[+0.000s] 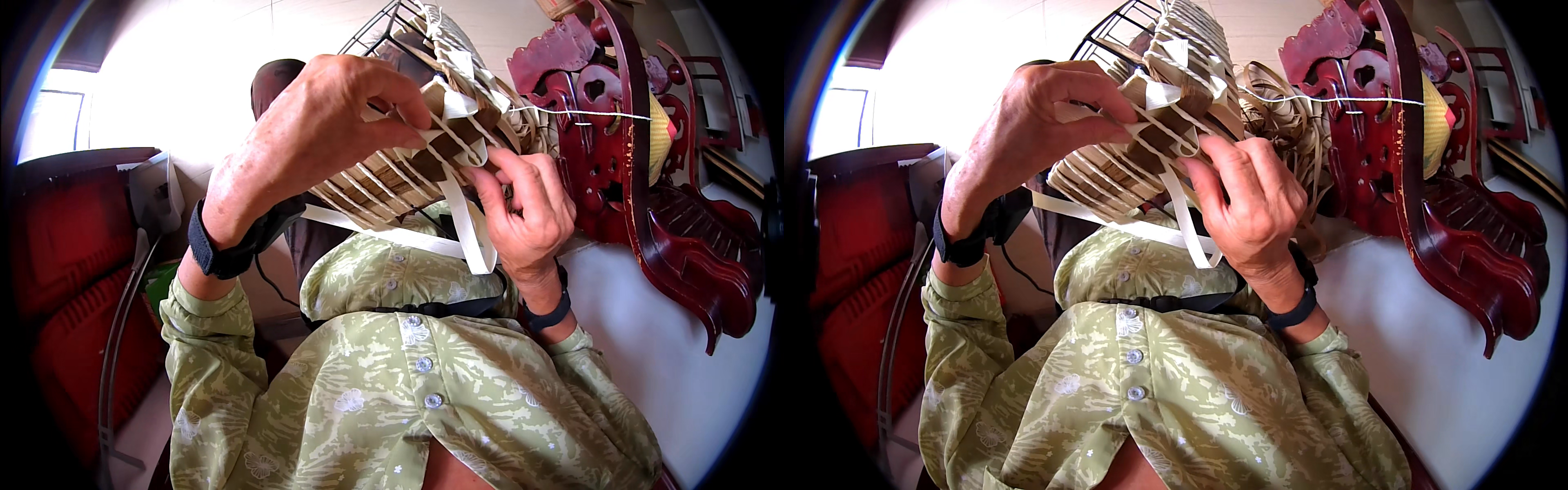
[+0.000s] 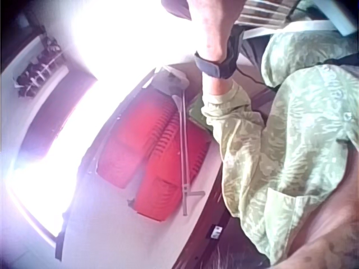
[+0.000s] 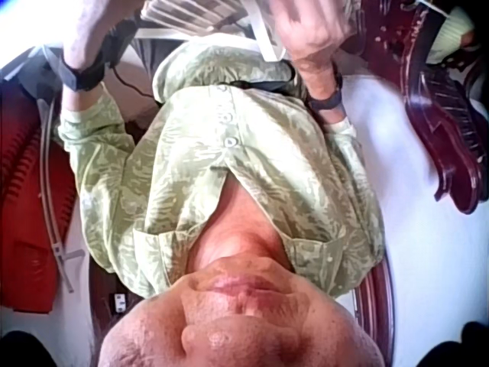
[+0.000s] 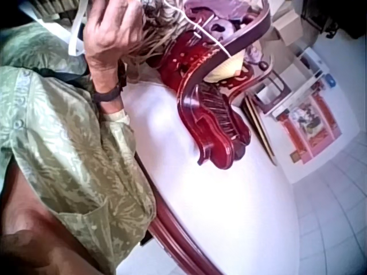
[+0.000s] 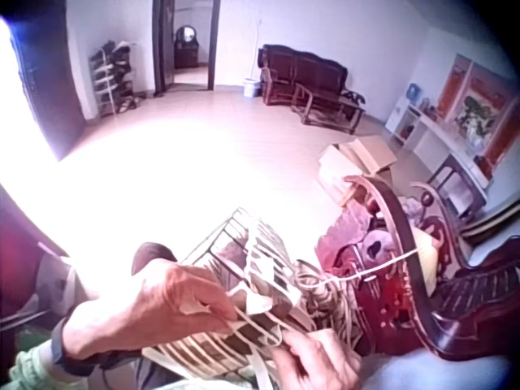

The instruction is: The person weaves a light-colored material through the wire frame of a basket by hand, threading long strips over and under the frame's vertical ribs.

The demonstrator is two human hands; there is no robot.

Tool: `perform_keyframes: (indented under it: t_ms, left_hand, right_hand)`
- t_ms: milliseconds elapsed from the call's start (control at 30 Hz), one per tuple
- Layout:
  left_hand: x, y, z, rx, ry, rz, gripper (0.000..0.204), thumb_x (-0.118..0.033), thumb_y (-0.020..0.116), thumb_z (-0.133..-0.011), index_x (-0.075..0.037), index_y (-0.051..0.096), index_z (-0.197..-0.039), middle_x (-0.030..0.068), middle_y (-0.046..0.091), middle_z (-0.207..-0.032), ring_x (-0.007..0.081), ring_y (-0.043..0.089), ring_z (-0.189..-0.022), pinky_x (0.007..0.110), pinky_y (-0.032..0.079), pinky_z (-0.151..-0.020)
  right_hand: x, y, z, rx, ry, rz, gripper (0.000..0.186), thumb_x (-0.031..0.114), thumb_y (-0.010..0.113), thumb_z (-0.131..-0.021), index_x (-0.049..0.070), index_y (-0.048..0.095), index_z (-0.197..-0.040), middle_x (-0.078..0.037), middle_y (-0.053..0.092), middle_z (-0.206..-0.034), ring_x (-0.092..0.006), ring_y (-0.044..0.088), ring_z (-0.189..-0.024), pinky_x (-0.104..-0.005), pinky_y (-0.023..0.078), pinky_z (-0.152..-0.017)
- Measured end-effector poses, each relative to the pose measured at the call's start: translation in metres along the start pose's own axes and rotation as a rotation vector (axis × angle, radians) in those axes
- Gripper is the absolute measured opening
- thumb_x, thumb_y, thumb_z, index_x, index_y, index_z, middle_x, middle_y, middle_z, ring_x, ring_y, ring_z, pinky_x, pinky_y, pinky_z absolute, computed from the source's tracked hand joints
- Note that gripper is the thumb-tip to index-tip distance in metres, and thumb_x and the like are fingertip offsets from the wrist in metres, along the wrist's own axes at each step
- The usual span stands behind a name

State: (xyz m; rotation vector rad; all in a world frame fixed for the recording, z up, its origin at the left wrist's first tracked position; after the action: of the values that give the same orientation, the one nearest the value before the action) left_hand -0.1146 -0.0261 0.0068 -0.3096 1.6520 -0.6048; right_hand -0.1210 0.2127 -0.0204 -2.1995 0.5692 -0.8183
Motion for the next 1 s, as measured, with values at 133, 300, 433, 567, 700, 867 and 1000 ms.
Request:
perform_keyframes:
  t_ms: [133, 300, 433, 567, 700, 867, 1000]
  left_hand:
    - [-0.004, -0.001, 0.001, -0.011, 0.077, -0.099, 0.016, -0.009, 0.081, -0.076, -0.002, 0.074, -0.088, 0.0072, 0.07, -0.086, 0.0229, 0.07, -0.08, 0.032, 0.055, -0.075]
    - [-0.004, 0.0, -0.001, -0.033, 0.084, -0.142, 0.019, -0.012, 0.081, -0.077, -0.002, 0.074, -0.092, 0.0068, 0.071, -0.087, 0.02, 0.07, -0.08, 0.031, 0.055, -0.075]
    - [-0.003, -0.006, -0.001, -0.016, 0.029, -0.079, 0.017, -0.014, 0.079, -0.08, -0.003, 0.074, -0.092, 0.0054, 0.073, -0.089, 0.0161, 0.07, -0.082, 0.03, 0.055, -0.076]
    - [-0.001, -0.015, -0.009, -0.021, -0.027, -0.057, 0.021, -0.021, 0.078, -0.083, -0.005, 0.074, -0.096, 0.0053, 0.074, -0.089, 0.0144, 0.069, -0.082, 0.028, 0.055, -0.076]
    - [0.002, -0.028, -0.02, -0.07, -0.115, -0.013, 0.025, -0.026, 0.075, -0.086, -0.005, 0.074, -0.099, 0.0038, 0.073, -0.087, 0.0099, 0.067, -0.082, 0.026, 0.052, -0.075]
    - [0.009, -0.036, -0.024, -0.139, -0.102, -0.025, 0.023, -0.026, 0.076, -0.086, -0.006, 0.075, -0.097, 0.0013, 0.07, -0.082, 0.0074, 0.063, -0.077, 0.023, 0.047, -0.071]
    - [0.008, -0.035, -0.017, -0.179, -0.12, 0.012, 0.022, -0.024, 0.076, -0.086, -0.005, 0.074, -0.096, -0.0006, 0.068, -0.078, 0.0057, 0.059, -0.073, 0.022, 0.043, -0.067]
  right_hand:
    - [0.003, 0.003, -0.009, -0.001, 0.024, -0.083, 0.019, 0.002, 0.078, -0.076, 0.006, 0.068, -0.093, -0.006, 0.055, -0.076, -0.0235, 0.058, -0.061, -0.0343, 0.046, -0.054]
    - [-0.001, 0.007, -0.011, 0.024, 0.074, -0.164, 0.018, 0.0, 0.076, -0.078, 0.007, 0.069, -0.093, -0.005, 0.055, -0.075, -0.0213, 0.058, -0.06, -0.0329, 0.046, -0.054]
    - [-0.001, -0.006, -0.016, 0.047, 0.24, -0.351, 0.019, 0.005, 0.08, -0.08, 0.004, 0.07, -0.096, 0.0, 0.059, -0.077, -0.0055, 0.056, -0.064, -0.0223, 0.044, -0.052]
    - [-0.018, -0.001, 0.002, -0.103, 0.395, -0.571, 0.01, 0.01, 0.074, -0.089, 0.001, 0.068, -0.091, 0.0, 0.059, -0.077, -0.0072, 0.055, -0.066, -0.0218, 0.043, -0.057]
    - [-0.003, -0.017, -0.005, 0.059, 0.308, -0.507, 0.021, 0.021, 0.077, -0.088, 0.002, 0.068, -0.087, 0.0, 0.059, -0.077, -0.0076, 0.05, -0.062, -0.0239, 0.039, -0.053]
    - [0.005, -0.022, -0.02, 0.055, 0.004, -0.405, 0.048, 0.047, 0.083, -0.074, 0.004, 0.067, -0.087, -0.007, 0.061, -0.085, -0.0229, 0.062, -0.075, -0.032, 0.051, -0.063]
    - [0.015, -0.02, -0.03, 0.02, -0.087, -0.329, 0.037, 0.033, 0.088, -0.071, 0.006, 0.066, -0.081, -0.006, 0.06, -0.081, -0.0238, 0.062, -0.075, -0.034, 0.051, -0.065]
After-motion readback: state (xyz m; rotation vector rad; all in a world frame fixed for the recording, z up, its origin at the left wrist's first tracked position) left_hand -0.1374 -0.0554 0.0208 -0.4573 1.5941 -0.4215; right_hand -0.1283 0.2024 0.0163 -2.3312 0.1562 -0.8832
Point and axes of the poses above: each hand's wrist, its own z-axis away from the middle knuckle, its own y-axis out of the palm, x = y × z, the point moved 1 cm from there along -z, towards the middle knuckle
